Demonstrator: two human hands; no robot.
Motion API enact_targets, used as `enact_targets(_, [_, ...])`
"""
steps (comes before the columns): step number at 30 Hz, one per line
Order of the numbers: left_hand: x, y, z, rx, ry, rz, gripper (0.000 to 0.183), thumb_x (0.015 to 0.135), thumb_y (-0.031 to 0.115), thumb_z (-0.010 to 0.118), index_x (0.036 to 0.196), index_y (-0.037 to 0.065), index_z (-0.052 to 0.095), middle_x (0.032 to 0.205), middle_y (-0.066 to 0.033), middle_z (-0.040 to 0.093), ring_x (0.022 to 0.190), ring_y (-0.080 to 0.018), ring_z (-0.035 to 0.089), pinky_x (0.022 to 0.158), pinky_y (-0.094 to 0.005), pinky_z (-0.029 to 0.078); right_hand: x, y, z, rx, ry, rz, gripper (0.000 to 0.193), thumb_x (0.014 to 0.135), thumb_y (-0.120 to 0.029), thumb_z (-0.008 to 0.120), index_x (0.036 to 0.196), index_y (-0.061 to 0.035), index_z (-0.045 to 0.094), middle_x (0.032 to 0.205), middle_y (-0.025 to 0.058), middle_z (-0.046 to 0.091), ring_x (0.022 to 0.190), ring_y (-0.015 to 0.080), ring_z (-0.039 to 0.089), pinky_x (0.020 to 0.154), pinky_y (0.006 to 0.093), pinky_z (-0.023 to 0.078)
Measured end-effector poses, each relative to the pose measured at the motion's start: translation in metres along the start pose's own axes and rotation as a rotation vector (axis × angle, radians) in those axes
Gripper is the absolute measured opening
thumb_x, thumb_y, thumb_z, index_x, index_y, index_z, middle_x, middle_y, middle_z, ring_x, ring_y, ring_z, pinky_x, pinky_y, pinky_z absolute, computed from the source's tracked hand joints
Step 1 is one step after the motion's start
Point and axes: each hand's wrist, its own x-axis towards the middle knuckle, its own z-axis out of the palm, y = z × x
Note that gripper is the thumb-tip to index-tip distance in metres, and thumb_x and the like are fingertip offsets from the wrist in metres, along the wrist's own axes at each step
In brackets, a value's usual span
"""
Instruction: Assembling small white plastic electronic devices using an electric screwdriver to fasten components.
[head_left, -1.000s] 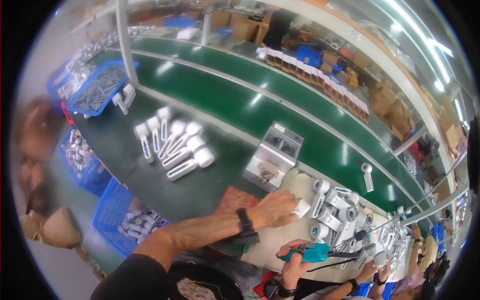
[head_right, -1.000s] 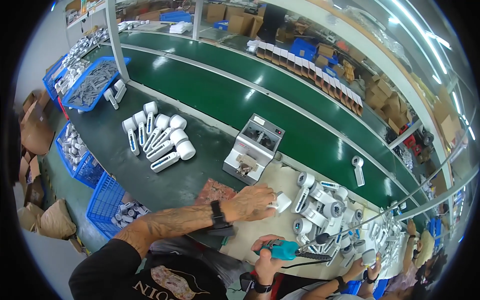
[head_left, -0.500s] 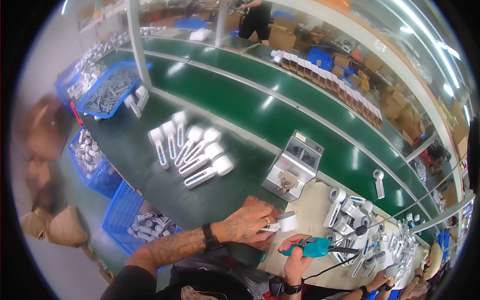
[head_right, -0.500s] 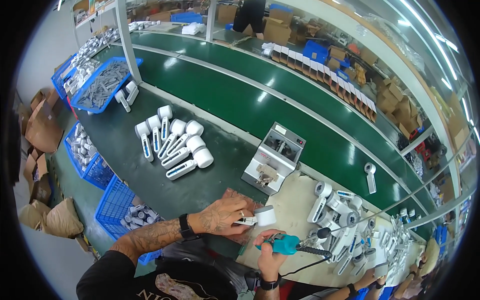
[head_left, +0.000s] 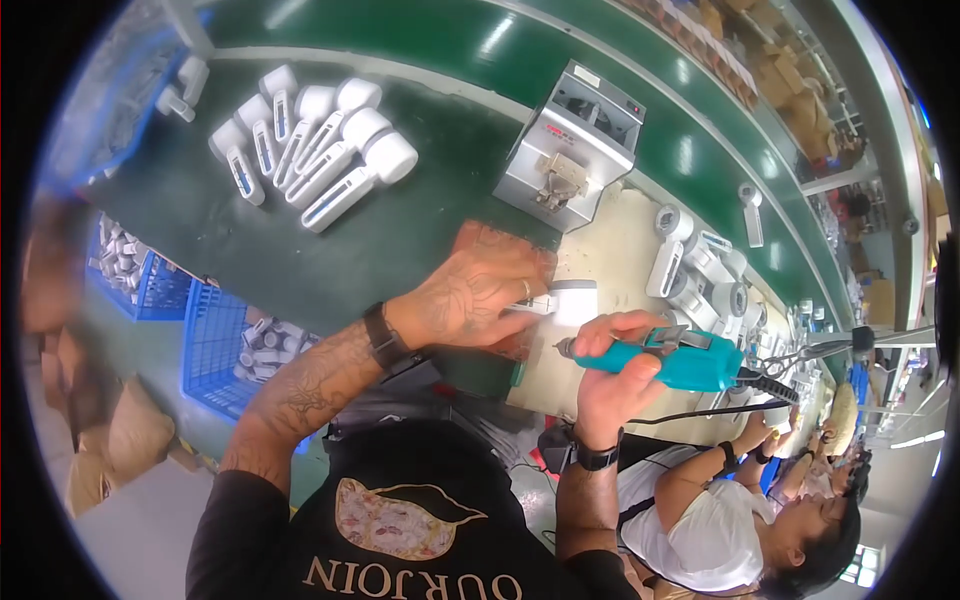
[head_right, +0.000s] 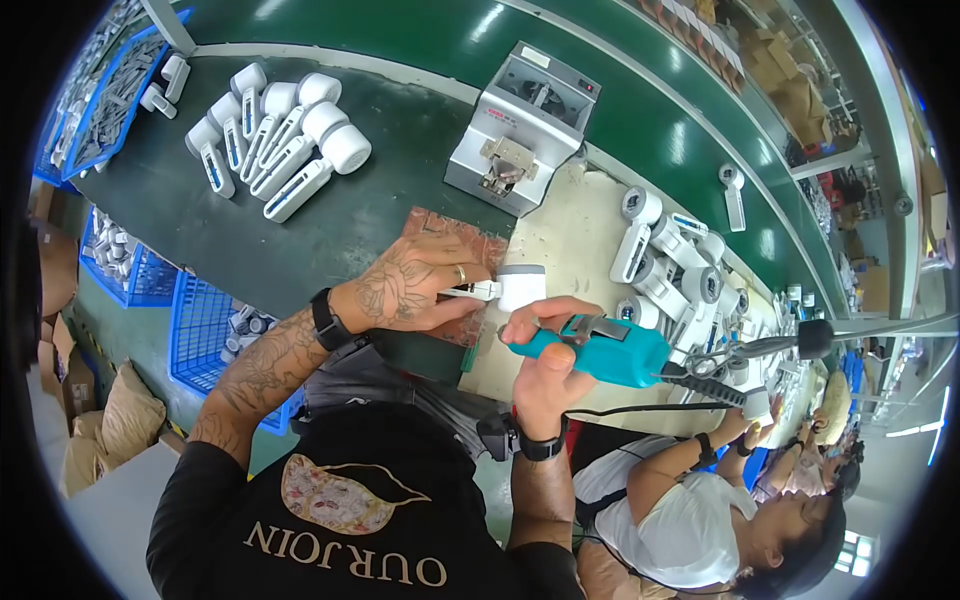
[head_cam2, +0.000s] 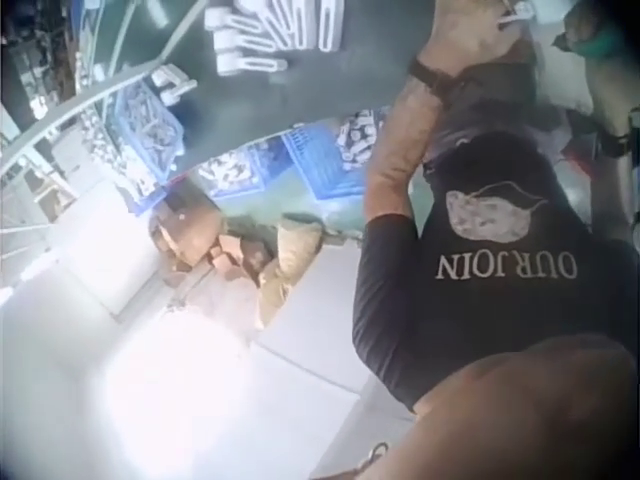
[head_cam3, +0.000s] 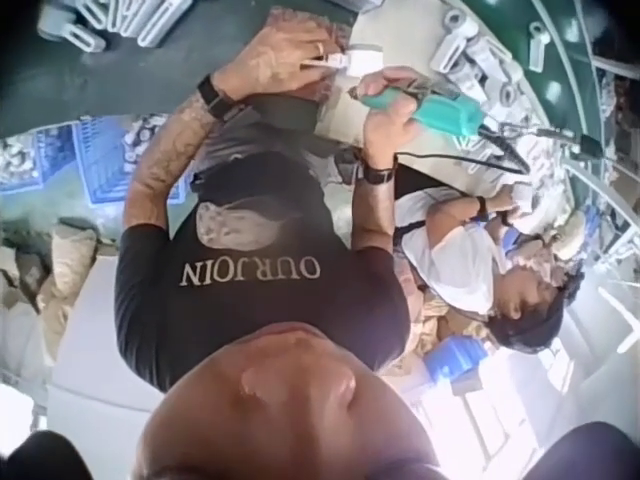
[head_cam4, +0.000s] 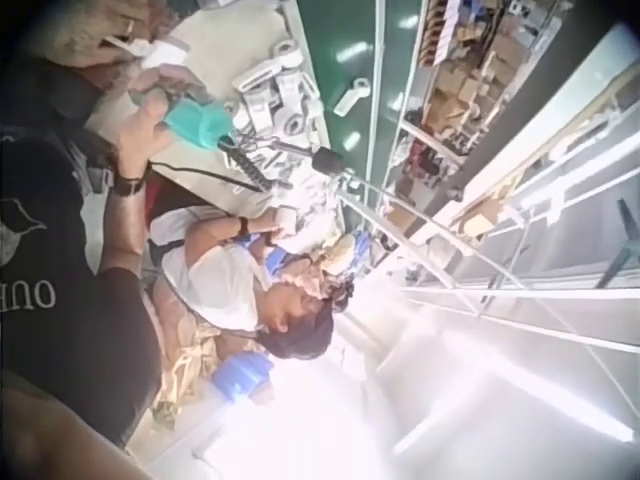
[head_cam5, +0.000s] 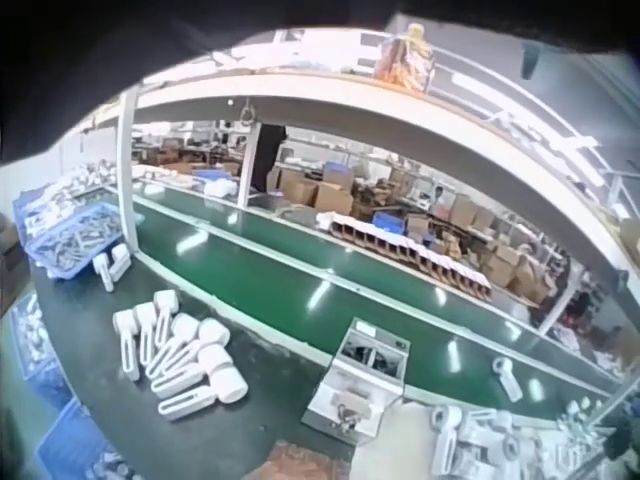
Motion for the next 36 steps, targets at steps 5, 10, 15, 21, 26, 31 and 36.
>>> enact_targets(5, [-0.005, 0.009, 0.003, -0.027, -0.017, -0.032, 0.029, 0.083, 0.02, 0.079, 0.108, 0.007, 0.071, 0.101, -0.01, 0.068, 0.097, -0.0299, 0.066, 0.085, -0.0414, 0.054, 0.011, -0.007, 0.012, 0.056, -0.008, -0.048, 0.074, 0.095, -0.07, 0.059, 0.11, 0.0022, 0.053, 0.069, 0.007, 0.051, 0.063, 0.0211, 0.056, 0.057, 0.0339, 0.046])
enact_targets(10, [-0.007, 0.007, 0.008, -0.005, 0.027, -0.034, 0.031, 0.082, 0.023, 0.08, 0.107, 0.008, 0.069, 0.108, -0.0104, 0.068, 0.103, -0.0311, 0.066, 0.089, -0.0429, 0.054, 0.029, -0.008, 0.025, 0.092, -0.009, -0.084, 0.075, 0.093, -0.072, 0.059, 0.11, 0.0009, 0.054, 0.068, 0.0076, 0.052, 0.06, 0.0212, 0.054, 0.056, 0.034, 0.044])
enact_targets(15, [-0.011, 0.004, 0.009, 0.012, 0.005, -0.039, 0.033, 0.082, 0.025, 0.08, 0.108, 0.008, 0.068, 0.108, -0.01, 0.067, 0.106, -0.0319, 0.066, 0.092, -0.0431, 0.054, 0.028, 0.003, 0.031, 0.08, -0.068, -0.04, 0.077, 0.092, -0.073, 0.061, 0.109, 0.0021, 0.054, 0.069, 0.008, 0.052, 0.06, 0.0217, 0.055, 0.057, 0.0353, 0.046])
enact_targets(21, [-0.009, 0.005, 0.004, 0.037, 0.013, -0.047, 0.036, 0.081, 0.025, 0.081, 0.11, 0.008, 0.068, 0.11, -0.0101, 0.067, 0.105, -0.0322, 0.066, 0.091, -0.0436, 0.054, 0.033, 0.012, 0.036, 0.065, 0.004, -0.076, 0.076, 0.094, -0.071, 0.061, 0.108, 0.0031, 0.055, 0.067, 0.0072, 0.051, 0.059, 0.0219, 0.056, 0.056, 0.0352, 0.046])
enact_targets(26, [-0.008, 0.008, 0.006, -0.004, 0.063, -0.065, 0.037, 0.079, 0.025, 0.084, 0.106, 0.008, 0.066, 0.107, -0.0098, 0.066, 0.103, -0.0323, 0.065, 0.088, -0.0436, 0.054, 0.034, 0.017, 0.033, 0.069, -0.028, -0.099, 0.073, 0.096, -0.069, 0.06, 0.108, 0.0037, 0.056, 0.066, 0.0073, 0.051, 0.057, 0.0216, 0.054, 0.054, 0.035, 0.045])
enact_targets(31, [-0.008, 0.006, 0.007, 0.017, 0.05, 0.012, 0.034, 0.08, 0.022, 0.085, 0.093, 0.009, 0.056, 0.102, -0.009, 0.063, 0.1, -0.0319, 0.064, 0.084, -0.0434, 0.053, 0.035, 0.019, 0.031, 0.085, -0.055, -0.091, 0.074, 0.096, -0.068, 0.06, 0.108, 0.0043, 0.055, 0.065, 0.0076, 0.05, 0.055, 0.0209, 0.053, 0.051, 0.0346, 0.044])
enact_targets(36, [-0.009, 0.001, 0.005, -0.157, -0.031, -0.083, 0.034, 0.082, 0.018, 0.083, 0.091, 0.008, 0.052, 0.103, -0.0099, 0.062, 0.101, -0.0331, 0.063, 0.086, -0.0426, 0.051, 0.034, 0.02, 0.029, 0.086, -0.066, -0.089, 0.074, 0.096, -0.069, 0.06, 0.108, 0.0045, 0.055, 0.065, 0.0076, 0.05, 0.054, 0.0202, 0.052, 0.05, 0.0343, 0.043])
